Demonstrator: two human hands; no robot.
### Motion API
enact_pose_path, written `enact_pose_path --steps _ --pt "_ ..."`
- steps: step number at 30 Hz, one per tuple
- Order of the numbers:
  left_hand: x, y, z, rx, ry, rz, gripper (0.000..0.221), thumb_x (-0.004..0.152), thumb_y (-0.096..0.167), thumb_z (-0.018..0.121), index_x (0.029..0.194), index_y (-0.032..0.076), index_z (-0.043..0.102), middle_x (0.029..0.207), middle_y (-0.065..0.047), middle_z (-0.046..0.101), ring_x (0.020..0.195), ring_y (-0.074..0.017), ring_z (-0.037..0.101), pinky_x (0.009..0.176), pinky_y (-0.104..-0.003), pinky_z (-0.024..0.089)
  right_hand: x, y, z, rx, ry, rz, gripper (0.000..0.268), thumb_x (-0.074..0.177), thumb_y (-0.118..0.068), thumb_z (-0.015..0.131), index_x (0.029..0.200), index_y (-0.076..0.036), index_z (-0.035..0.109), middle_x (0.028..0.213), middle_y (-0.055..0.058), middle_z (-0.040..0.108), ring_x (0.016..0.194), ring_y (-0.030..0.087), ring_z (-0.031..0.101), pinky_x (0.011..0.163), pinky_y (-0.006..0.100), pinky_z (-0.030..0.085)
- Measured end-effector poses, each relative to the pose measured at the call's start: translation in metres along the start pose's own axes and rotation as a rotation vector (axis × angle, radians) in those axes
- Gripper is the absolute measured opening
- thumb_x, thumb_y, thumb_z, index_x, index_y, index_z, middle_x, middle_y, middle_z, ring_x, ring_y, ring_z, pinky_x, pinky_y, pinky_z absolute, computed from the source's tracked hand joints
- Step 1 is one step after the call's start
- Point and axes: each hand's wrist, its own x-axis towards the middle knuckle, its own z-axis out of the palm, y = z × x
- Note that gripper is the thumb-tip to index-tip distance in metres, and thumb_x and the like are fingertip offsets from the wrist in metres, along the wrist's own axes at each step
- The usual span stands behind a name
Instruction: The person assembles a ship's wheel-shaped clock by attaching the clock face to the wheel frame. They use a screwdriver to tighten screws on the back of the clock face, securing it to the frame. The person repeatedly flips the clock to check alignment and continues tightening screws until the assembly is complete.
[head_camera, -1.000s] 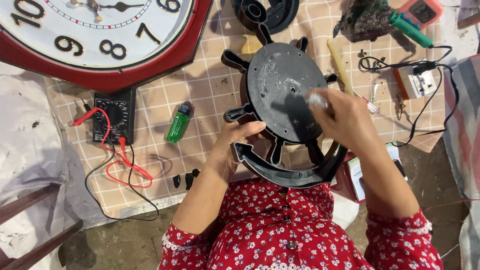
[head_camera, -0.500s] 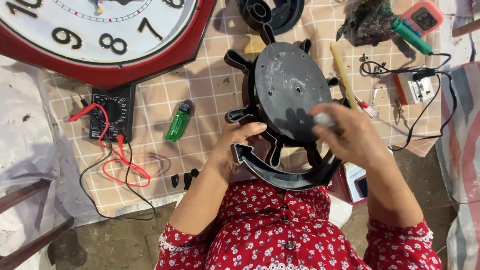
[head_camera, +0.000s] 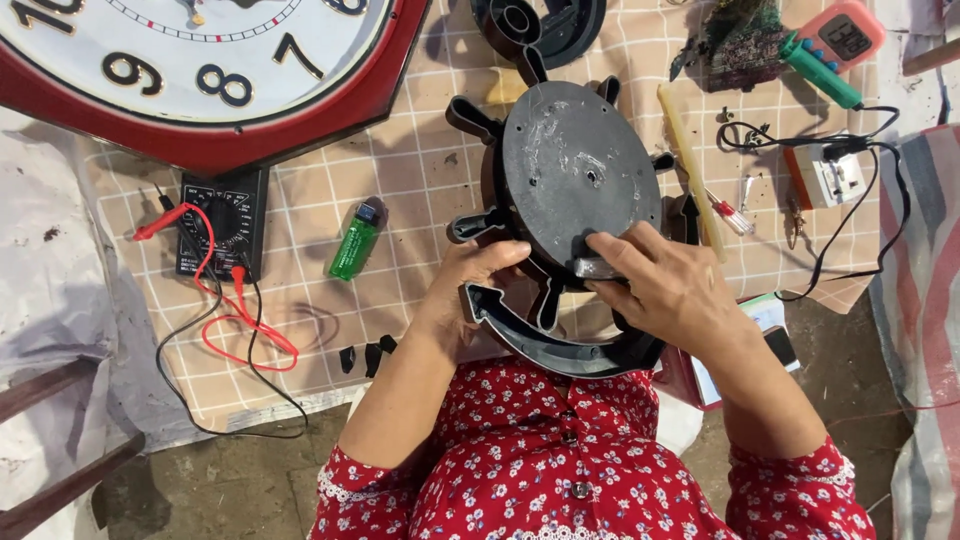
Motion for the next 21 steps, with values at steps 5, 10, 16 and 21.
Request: enact_pose_path --steps 5,10,16,21 --pt "0.003 -0.005 -0.004 -0.016 -0.012 0.065 0.028 0.060 -0.003 0.072 0.086 -0.003 0.061 0.072 -0.012 0.059 0.064 -0.0209 0.061 0.056 -0.038 0.056 -0.008 0.008 0.011 -0.031 0.114 -0.096 0.035 0.072 -0.020 0.061 0.106 -0.020 0.059 0.074 -0.001 0.047 0.041 0.015 0.051 0.043 0.026 0.044" --pt "-0.001 0.001 0.005 -0.095 -0.041 0.117 0.025 0.063 -0.003 0.071 0.085 -0.004 0.059 0.072 -0.015 0.058 0.062 -0.0220 0.059 0.056 -0.040 0.054 -0.014 0.006 0.019 0.012 0.131 -0.179 0.037 0.072 -0.016 0.058 0.108 -0.019 0.061 0.070 0.000 0.048 0.034 0.010 0.044 0.039 0.022 0.042" --pt "-0.006 0.007 0.005 -0.087 -0.070 0.050 0.021 0.063 -0.001 0.071 0.081 -0.002 0.061 0.059 -0.013 0.054 0.031 -0.0176 0.049 0.026 -0.026 0.044 0.004 -0.004 0.002 0.152 0.108 -0.175 0.029 0.071 -0.017 0.064 0.099 -0.014 0.063 0.073 0.005 0.051 0.046 0.025 0.055 0.044 0.032 0.046" --pt "-0.001 0.005 -0.002 -0.073 -0.093 -0.013 0.026 0.063 0.000 0.070 0.086 -0.003 0.059 0.061 -0.015 0.056 0.038 -0.0215 0.052 0.029 -0.030 0.046 -0.006 0.011 0.019 0.154 0.173 -0.173 0.028 0.070 -0.018 0.066 0.099 -0.016 0.065 0.071 0.004 0.052 0.043 0.020 0.052 0.045 0.030 0.047"
